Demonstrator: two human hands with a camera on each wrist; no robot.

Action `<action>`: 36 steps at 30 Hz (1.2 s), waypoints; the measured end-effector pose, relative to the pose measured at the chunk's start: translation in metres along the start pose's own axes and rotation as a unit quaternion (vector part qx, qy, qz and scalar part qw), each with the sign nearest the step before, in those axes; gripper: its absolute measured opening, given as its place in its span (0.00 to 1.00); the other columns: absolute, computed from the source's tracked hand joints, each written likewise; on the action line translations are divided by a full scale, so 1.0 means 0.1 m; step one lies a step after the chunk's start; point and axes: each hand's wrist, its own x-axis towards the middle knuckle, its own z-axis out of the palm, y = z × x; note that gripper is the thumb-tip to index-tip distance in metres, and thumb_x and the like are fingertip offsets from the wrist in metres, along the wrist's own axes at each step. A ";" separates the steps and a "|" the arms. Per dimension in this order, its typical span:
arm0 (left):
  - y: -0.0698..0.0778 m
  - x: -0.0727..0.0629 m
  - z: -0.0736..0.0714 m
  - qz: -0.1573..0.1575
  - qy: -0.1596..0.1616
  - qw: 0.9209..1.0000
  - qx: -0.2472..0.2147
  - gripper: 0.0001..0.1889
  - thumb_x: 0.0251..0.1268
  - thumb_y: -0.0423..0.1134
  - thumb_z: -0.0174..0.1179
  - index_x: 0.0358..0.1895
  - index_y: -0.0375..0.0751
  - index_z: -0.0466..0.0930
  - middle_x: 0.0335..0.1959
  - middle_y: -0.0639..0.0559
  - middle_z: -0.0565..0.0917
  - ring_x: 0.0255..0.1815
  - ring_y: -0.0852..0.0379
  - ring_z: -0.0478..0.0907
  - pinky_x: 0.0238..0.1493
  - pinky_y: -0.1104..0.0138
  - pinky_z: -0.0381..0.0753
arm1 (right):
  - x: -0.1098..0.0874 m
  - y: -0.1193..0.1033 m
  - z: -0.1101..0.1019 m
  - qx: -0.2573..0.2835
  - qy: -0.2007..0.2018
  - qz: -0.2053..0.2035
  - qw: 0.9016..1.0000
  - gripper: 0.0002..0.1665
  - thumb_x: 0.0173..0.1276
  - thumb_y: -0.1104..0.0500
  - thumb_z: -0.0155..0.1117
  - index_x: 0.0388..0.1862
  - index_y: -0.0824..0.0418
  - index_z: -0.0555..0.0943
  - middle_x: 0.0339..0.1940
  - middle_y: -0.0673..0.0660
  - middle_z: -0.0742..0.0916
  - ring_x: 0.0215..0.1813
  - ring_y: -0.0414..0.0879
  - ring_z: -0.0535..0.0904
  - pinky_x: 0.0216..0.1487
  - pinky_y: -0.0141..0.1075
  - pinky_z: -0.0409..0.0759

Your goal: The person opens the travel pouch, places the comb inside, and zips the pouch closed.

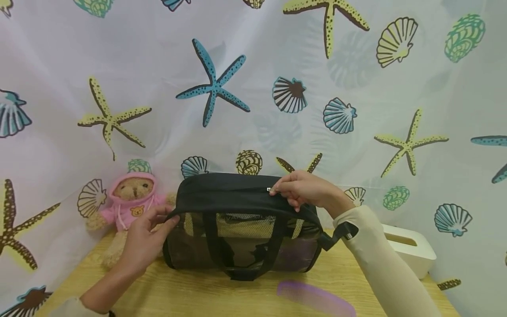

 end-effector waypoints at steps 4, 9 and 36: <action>0.01 0.02 0.00 0.007 0.001 1.000 -0.004 0.11 0.74 0.37 0.63 0.51 0.34 0.81 0.43 0.66 0.81 0.45 0.77 0.78 0.44 0.82 0.80 | 0.02 -0.06 0.01 -0.002 0.003 -0.007 1.000 0.20 0.84 0.57 0.48 0.59 0.69 0.81 0.18 0.47 0.67 0.19 0.42 0.69 0.26 0.35 0.78; 0.03 0.03 0.02 0.007 -0.005 1.000 -0.010 0.11 0.75 0.37 0.62 0.52 0.34 0.81 0.47 0.64 0.80 0.46 0.76 0.78 0.45 0.82 0.80 | 0.03 -0.08 0.01 -0.002 0.007 0.001 1.000 0.20 0.84 0.58 0.48 0.60 0.68 0.81 0.19 0.48 0.68 0.18 0.42 0.70 0.26 0.35 0.79; 0.01 0.02 0.01 -0.005 -0.004 1.000 0.011 0.12 0.75 0.39 0.63 0.52 0.34 0.81 0.46 0.77 0.76 0.46 0.79 0.76 0.46 0.84 0.77 | 0.23 -0.25 0.17 0.002 -0.020 0.001 1.000 0.19 0.84 0.56 0.51 0.58 0.67 0.82 0.17 0.48 0.65 0.18 0.41 0.71 0.25 0.35 0.81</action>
